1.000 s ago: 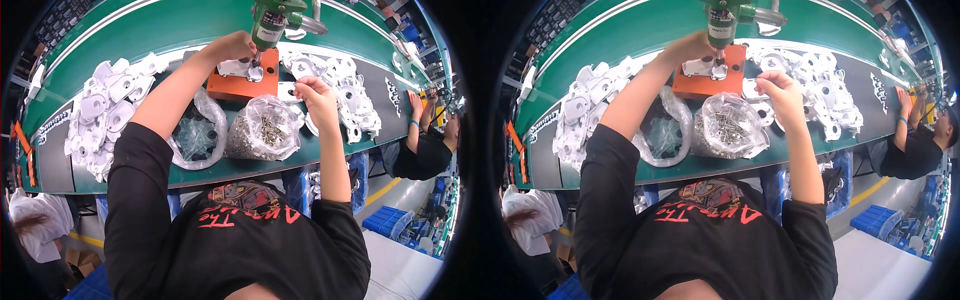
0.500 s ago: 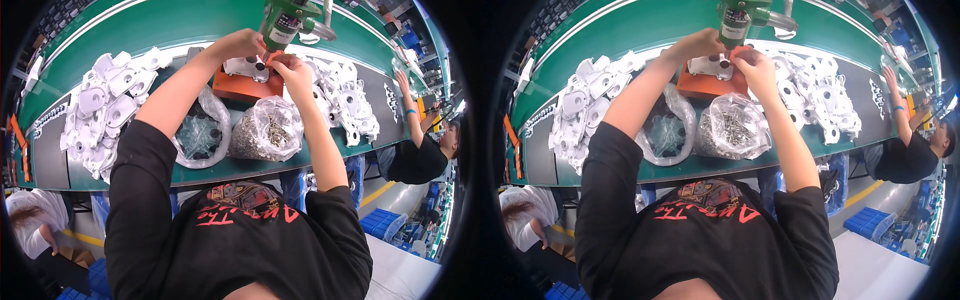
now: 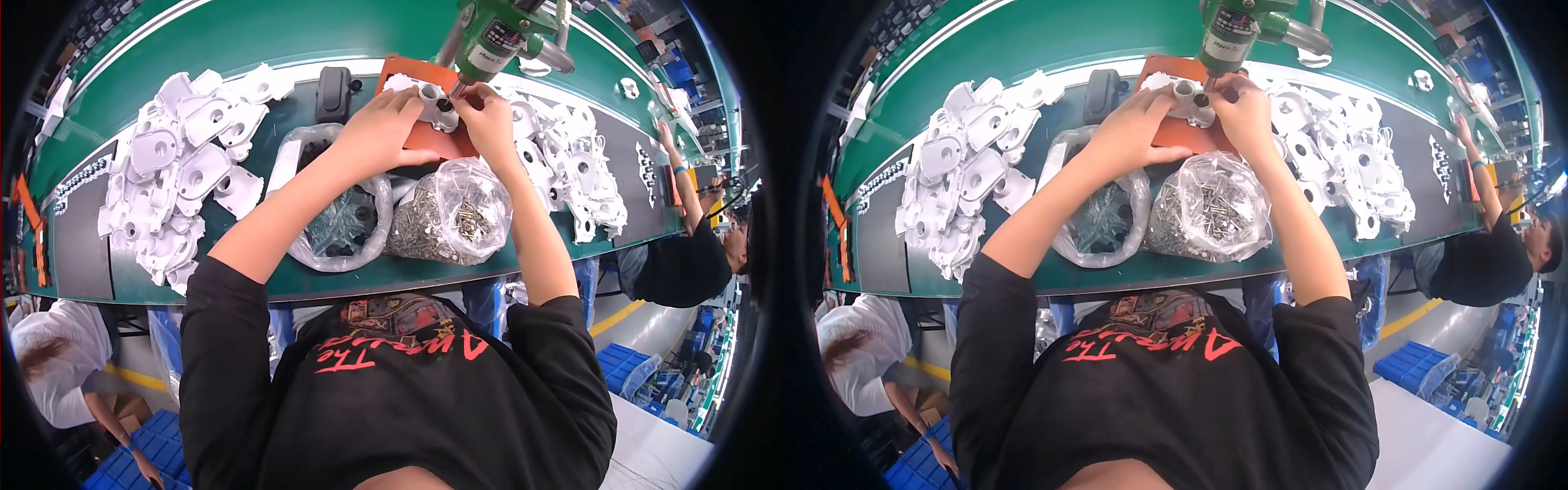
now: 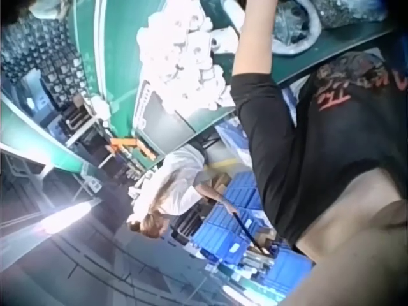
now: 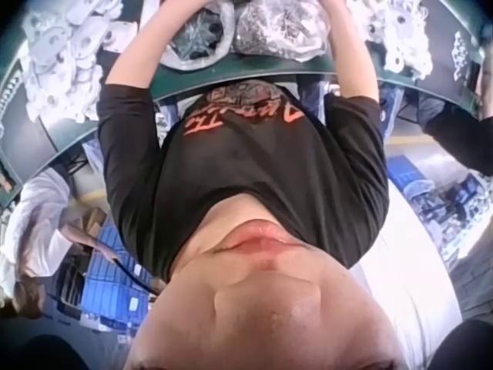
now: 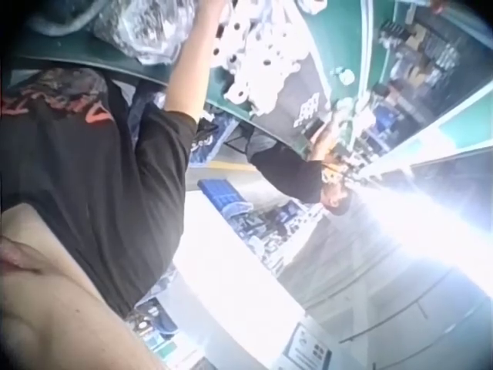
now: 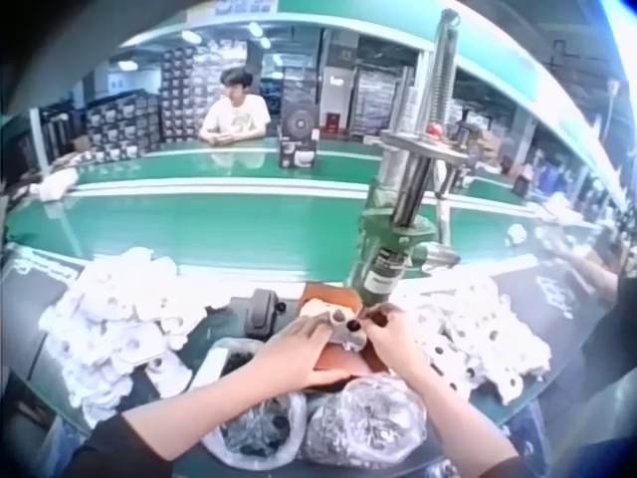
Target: Assembling small white plastic components using a manual press on a production line.
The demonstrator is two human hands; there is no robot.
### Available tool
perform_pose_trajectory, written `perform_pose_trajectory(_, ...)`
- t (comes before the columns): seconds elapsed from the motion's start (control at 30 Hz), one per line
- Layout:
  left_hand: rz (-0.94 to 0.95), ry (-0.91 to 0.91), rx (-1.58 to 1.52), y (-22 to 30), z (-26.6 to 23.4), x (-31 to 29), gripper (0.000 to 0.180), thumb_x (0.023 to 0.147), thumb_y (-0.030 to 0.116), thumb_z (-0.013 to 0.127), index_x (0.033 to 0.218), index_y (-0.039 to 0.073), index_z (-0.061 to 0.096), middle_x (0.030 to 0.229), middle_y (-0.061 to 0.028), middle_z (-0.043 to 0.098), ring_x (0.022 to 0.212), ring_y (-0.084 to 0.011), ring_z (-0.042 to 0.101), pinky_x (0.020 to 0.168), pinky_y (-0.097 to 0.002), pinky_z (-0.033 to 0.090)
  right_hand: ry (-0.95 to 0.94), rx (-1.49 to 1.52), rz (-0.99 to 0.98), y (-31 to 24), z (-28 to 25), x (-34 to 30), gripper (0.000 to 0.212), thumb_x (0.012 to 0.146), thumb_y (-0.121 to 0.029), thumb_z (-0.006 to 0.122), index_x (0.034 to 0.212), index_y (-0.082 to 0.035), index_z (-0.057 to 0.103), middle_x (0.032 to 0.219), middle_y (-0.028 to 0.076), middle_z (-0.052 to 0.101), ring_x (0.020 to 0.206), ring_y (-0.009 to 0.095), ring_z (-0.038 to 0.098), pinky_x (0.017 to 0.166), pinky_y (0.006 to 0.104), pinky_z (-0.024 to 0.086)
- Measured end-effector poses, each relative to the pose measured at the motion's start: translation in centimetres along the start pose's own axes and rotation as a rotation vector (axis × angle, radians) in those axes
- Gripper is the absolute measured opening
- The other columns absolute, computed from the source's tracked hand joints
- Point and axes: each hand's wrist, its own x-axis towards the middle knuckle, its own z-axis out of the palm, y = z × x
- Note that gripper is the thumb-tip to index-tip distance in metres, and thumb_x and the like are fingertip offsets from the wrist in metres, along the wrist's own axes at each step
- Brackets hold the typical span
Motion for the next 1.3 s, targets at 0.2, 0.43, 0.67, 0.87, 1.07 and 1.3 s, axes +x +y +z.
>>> perform_pose_trajectory(0.2, 0.074, 0.078, 0.092, 0.5, 0.6, -0.7, 0.068, 0.061, 0.037, 0.080, 0.106, -0.003, 0.049, 0.127, -0.0273, 0.047, 0.117, -0.0381, 0.049, 0.104, -0.0444, 0.037, -0.012, -0.057, -0.038, 0.1, -0.1, -0.5, 0.019, 0.080, -0.012, 0.066, 0.088, 0.005, 0.064, 0.071, 0.008, 0.064, 0.063, 0.012, 0.057, 0.061, 0.0267, 0.045)
perform_pose_trajectory(0.43, 0.070, 0.112, 0.073, 0.8, 0.6, -0.7, 0.063, 0.057, 0.029, 0.081, 0.102, -0.001, 0.050, 0.126, -0.0296, 0.047, 0.117, -0.0386, 0.049, 0.104, -0.0457, 0.037, -0.056, -0.099, -0.237, 1.2, -0.9, -1.8, 0.019, 0.081, -0.004, 0.059, 0.098, -0.001, 0.067, 0.092, 0.010, 0.066, 0.086, 0.019, 0.058, 0.078, 0.0292, 0.045)
perform_pose_trajectory(0.67, 0.060, 0.118, 0.069, 0.7, 0.9, -0.7, 0.063, 0.057, 0.029, 0.081, 0.102, -0.001, 0.050, 0.126, -0.0292, 0.047, 0.117, -0.0384, 0.049, 0.104, -0.0459, 0.036, -0.107, -0.323, -0.399, 1.0, -0.9, -2.5, 0.027, 0.078, -0.001, 0.058, 0.102, -0.006, 0.068, 0.106, 0.013, 0.063, 0.102, 0.027, 0.056, 0.088, 0.0340, 0.043)
perform_pose_trajectory(0.87, 0.049, 0.140, 0.069, 0.7, 1.0, -1.0, 0.066, 0.054, 0.030, 0.083, 0.107, 0.004, 0.052, 0.127, -0.0271, 0.047, 0.117, -0.0383, 0.049, 0.104, -0.0455, 0.036, 0.078, -0.113, -0.164, 3.1, -6.9, -1.5, 0.023, 0.086, -0.002, 0.049, 0.101, -0.005, 0.065, 0.112, 0.011, 0.062, 0.092, 0.016, 0.057, 0.082, 0.0311, 0.044)
perform_pose_trajectory(1.07, 0.057, 0.148, 0.079, 0.9, 1.2, -0.7, 0.060, 0.055, 0.030, 0.083, 0.104, 0.008, 0.056, 0.127, -0.0263, 0.047, 0.116, -0.0402, 0.049, 0.104, -0.0455, 0.036, 0.249, 0.569, 0.053, -6.2, -15.1, 16.0, 0.053, 0.093, -0.039, 0.039, 0.131, -0.003, 0.040, 0.123, 0.014, 0.052, 0.115, 0.023, 0.048, 0.101, 0.0394, 0.034)
perform_pose_trajectory(1.3, 0.039, 0.137, 0.126, 0.7, 0.8, -1.0, 0.058, 0.055, 0.032, 0.083, 0.103, 0.011, 0.058, 0.125, -0.0228, 0.048, 0.114, -0.0375, 0.050, 0.102, -0.0441, 0.038, -0.122, 0.231, -0.159, -12.6, -15.4, 21.7, 0.061, 0.093, -0.052, 0.028, 0.134, -0.007, 0.036, 0.121, 0.013, 0.050, 0.119, 0.025, 0.043, 0.106, 0.0463, 0.028)
